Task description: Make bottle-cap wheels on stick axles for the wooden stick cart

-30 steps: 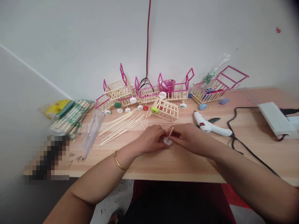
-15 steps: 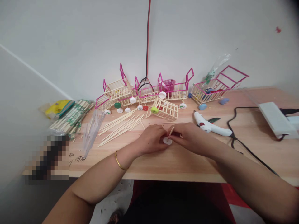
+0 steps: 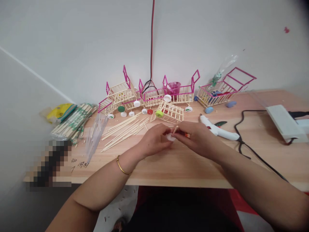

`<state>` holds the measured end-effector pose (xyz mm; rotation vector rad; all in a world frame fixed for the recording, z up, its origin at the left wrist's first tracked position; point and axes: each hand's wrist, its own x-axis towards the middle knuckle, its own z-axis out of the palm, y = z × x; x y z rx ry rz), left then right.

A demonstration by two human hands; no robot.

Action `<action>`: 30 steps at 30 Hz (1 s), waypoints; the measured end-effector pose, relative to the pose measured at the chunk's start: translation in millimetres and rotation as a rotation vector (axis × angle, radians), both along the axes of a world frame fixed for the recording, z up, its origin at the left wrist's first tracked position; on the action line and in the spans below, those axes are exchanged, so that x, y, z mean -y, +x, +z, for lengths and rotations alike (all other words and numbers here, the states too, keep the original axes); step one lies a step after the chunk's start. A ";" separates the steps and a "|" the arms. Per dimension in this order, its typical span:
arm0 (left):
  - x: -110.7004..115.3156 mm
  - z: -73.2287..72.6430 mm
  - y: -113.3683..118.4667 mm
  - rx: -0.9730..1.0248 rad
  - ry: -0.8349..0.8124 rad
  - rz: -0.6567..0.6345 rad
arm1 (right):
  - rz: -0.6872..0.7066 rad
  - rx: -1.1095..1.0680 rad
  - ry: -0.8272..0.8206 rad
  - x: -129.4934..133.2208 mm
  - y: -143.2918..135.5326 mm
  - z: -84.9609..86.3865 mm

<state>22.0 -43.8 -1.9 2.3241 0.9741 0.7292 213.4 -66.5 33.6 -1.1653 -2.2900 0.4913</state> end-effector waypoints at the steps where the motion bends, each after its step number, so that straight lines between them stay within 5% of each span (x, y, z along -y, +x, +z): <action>1: 0.1 0.1 0.1 0.024 -0.019 -0.001 | -0.007 0.001 0.005 -0.3 0.2 -0.5; 8: 1.2 2.7 0.5 0.212 -0.064 -0.006 | -0.049 -0.122 0.084 -1.2 4.1 -0.6; 14: 2.2 -2.2 3.7 0.552 -0.464 -0.071 | -0.092 -0.196 0.098 0.1 4.0 3.9; 21: -1.8 -2.7 2.5 0.788 -0.734 -0.122 | -0.099 -0.232 0.105 1.0 5.5 5.5; 30: -0.7 -0.1 3.3 0.839 -0.780 -0.102 | -0.061 -0.213 0.130 1.6 6.3 5.4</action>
